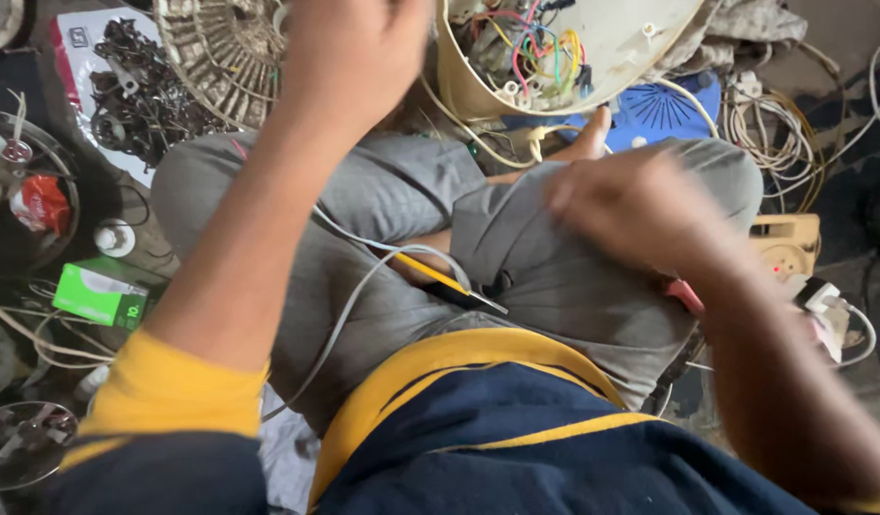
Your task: The person repairs a fan base by stripping wires with pliers, applying electrical tape, and using a screwdriver to reassemble the internal components and housing.
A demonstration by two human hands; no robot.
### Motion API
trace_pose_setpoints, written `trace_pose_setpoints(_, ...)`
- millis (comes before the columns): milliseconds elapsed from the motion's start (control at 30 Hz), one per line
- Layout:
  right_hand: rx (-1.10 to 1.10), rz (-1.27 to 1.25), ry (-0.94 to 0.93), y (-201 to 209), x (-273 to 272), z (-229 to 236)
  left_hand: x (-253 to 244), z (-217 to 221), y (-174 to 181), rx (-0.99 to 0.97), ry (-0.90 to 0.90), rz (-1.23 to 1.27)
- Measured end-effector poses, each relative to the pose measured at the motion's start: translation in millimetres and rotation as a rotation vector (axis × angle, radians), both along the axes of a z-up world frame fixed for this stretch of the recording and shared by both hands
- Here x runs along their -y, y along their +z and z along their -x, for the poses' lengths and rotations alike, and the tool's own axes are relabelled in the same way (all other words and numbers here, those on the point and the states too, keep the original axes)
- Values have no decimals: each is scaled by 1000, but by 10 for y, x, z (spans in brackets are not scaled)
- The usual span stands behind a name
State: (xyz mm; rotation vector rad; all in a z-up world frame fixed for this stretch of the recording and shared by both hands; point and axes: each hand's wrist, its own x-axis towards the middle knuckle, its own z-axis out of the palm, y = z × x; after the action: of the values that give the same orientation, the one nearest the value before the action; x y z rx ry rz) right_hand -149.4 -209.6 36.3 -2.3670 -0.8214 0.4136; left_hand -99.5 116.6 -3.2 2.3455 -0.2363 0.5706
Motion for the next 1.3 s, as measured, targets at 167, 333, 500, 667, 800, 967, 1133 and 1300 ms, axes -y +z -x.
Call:
trace_pose_setpoints(167, -284, 600, 512, -1344, -297, 678, -77, 659, 205, 108, -263, 167)
trace_pose_setpoints(333, -257, 614, 660, -2062, -399, 774, 162, 857, 387, -70, -171, 302)
trace_pose_setpoints(500, -390, 721, 642, -2298, -521, 830, 161, 904, 310, -117, -158, 361)
trace_pose_setpoints(667, -349, 628, 682, -2259, -554, 847, 105, 995, 241, -169, -158, 379)
trace_pose_setpoints(800, -620, 232, 327, -1967, -429, 734, 35, 1100, 206, -187, -117, 360)
trace_pose_setpoints(967, -846, -475, -184, -1215, -342, 748, 131, 1204, 206, -240, -96, 406)
trace_pose_setpoints(1133, -901, -921, -339, -647, -264, 673, 610, 1342, 88, -653, -348, 563)
trace_pose_setpoints(1300, -796, -975, -504, -525, -389, 526, 815, 1344, -5, -567, -189, 507)
